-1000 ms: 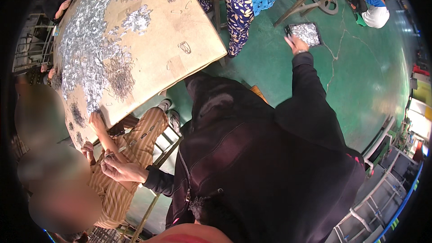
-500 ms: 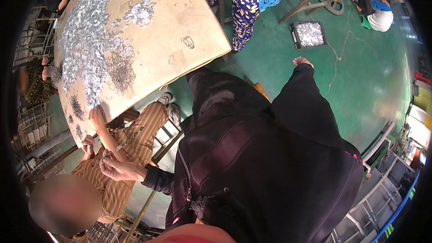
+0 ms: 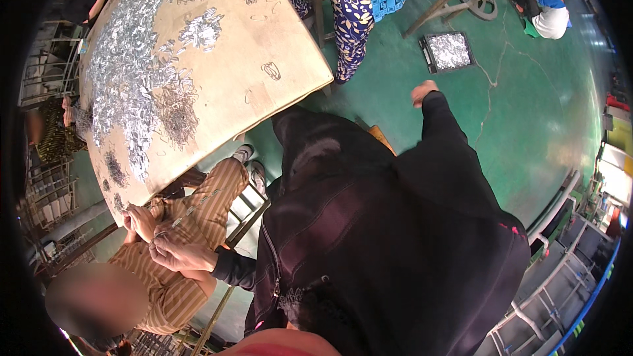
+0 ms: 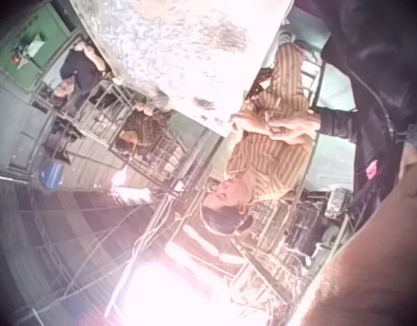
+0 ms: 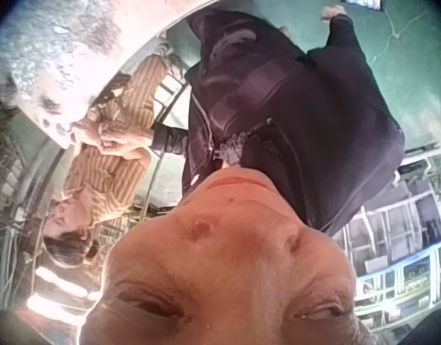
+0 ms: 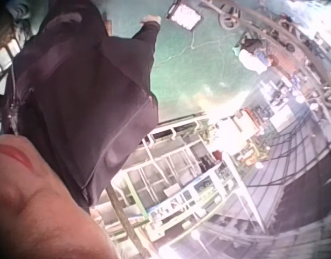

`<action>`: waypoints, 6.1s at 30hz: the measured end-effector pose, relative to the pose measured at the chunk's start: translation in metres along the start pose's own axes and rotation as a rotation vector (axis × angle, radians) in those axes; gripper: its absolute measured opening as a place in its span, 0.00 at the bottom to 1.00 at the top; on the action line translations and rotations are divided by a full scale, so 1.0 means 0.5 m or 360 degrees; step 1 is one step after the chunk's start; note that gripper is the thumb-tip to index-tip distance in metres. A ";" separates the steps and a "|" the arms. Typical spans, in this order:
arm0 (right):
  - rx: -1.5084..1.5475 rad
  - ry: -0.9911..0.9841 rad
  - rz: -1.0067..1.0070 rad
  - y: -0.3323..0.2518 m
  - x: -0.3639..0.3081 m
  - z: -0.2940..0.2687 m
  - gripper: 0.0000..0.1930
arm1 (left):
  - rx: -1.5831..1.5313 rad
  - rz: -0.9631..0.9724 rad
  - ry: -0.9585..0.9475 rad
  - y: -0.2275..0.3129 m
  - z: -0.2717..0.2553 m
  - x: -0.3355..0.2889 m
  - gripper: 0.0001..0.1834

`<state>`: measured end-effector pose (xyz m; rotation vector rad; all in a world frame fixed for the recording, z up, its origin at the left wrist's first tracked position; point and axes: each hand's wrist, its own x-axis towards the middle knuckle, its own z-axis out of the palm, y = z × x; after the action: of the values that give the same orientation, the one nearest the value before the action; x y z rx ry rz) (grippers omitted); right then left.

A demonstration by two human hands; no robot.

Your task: The person sorts through a pile of small metal hooks and wires on a table, picking them up one by one and hanging them onto a vertical metal chain.

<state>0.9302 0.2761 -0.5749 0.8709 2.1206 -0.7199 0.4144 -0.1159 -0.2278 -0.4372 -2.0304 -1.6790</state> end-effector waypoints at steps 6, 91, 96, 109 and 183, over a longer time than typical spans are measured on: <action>0.0168 0.0728 -0.0740 -0.424 -0.182 -0.282 0.07 | -0.0013 -0.0011 -0.0041 -0.010 -0.020 0.004 0.09; 0.1890 0.0346 -0.2068 -1.128 -0.177 -0.420 0.11 | -0.0561 -0.0439 -0.0236 0.011 0.089 -0.076 0.05; 0.1702 0.0751 -0.1815 -1.050 -0.086 -0.518 0.12 | -0.0525 -0.0449 -0.0221 0.035 0.075 -0.079 0.04; -0.0205 0.1653 -0.1601 -0.869 0.261 -0.741 0.08 | -0.0397 -0.0445 -0.0335 -0.011 0.051 -0.102 0.04; 0.1811 0.0472 -0.1771 -1.121 -0.108 -0.461 0.11 | 0.0162 -0.0007 -0.0683 -0.034 0.125 -0.003 0.07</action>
<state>0.4393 0.0742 -0.2773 0.1574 2.2697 -2.6403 0.3971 -0.0581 -0.2518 -0.8152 -2.4034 -1.5756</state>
